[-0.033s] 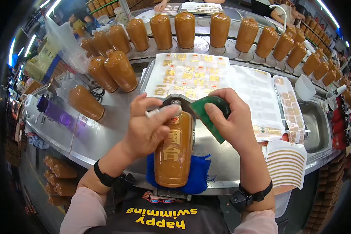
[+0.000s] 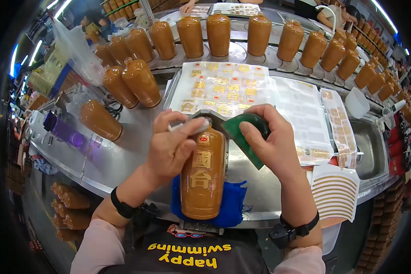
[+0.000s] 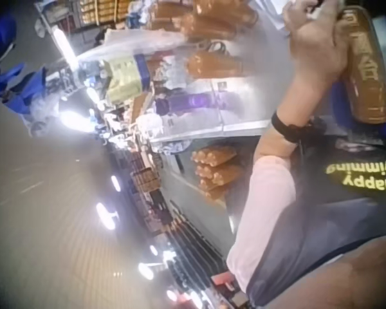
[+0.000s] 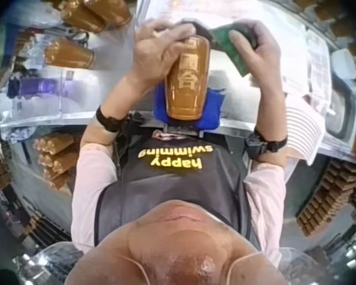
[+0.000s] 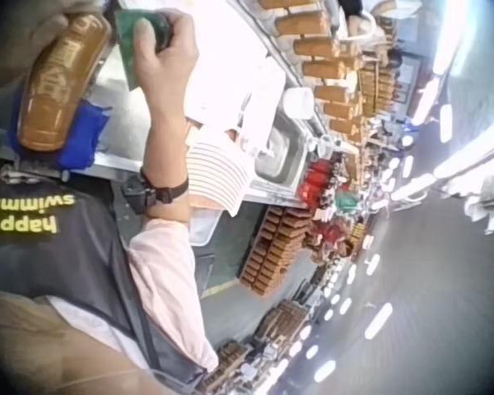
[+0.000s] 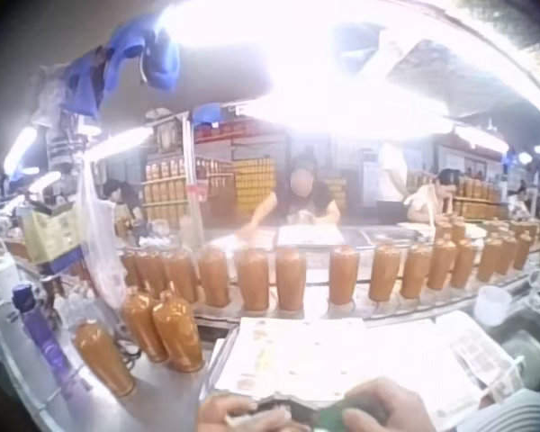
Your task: The person places a bottle on a stand, peels a label from a sheet, and presses it onto the bottle. They smooth the labels with a scraper and a cloth, apply a decorative strip, and place the bottle on a conveyor belt.
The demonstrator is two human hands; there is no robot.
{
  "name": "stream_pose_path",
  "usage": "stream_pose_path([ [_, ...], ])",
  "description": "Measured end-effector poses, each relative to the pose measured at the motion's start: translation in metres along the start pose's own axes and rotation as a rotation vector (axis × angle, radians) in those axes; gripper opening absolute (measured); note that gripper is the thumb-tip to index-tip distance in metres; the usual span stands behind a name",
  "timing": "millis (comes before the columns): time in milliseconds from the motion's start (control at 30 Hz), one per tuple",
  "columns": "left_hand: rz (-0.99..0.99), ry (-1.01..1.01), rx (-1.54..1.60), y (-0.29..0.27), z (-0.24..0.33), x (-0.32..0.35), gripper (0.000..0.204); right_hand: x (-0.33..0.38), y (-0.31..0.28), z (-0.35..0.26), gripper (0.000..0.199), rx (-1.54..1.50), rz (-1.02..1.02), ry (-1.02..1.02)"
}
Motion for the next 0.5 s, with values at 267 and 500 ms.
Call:
stream_pose_path([
  [267, -0.029, -0.389, 0.604, 0.032, -0.015, -0.002, 0.021, 0.000, 0.009, 0.007, 0.024, -0.171, -0.060, 0.006],
  [500, -0.107, -0.435, 0.866, 0.046, -0.023, 0.000, 0.015, 0.000, 0.009, 0.008, 0.024, -0.095, -0.073, 0.012],
])
Point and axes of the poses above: each hand's wrist, its own x-axis away from the middle knuckle, its own y-axis out of the palm, z = x × y, the point moved 7 cm from there along -x, towards the middle knuckle, and after that the axes turned 7 degrees about -z, right-handed, at the moved point
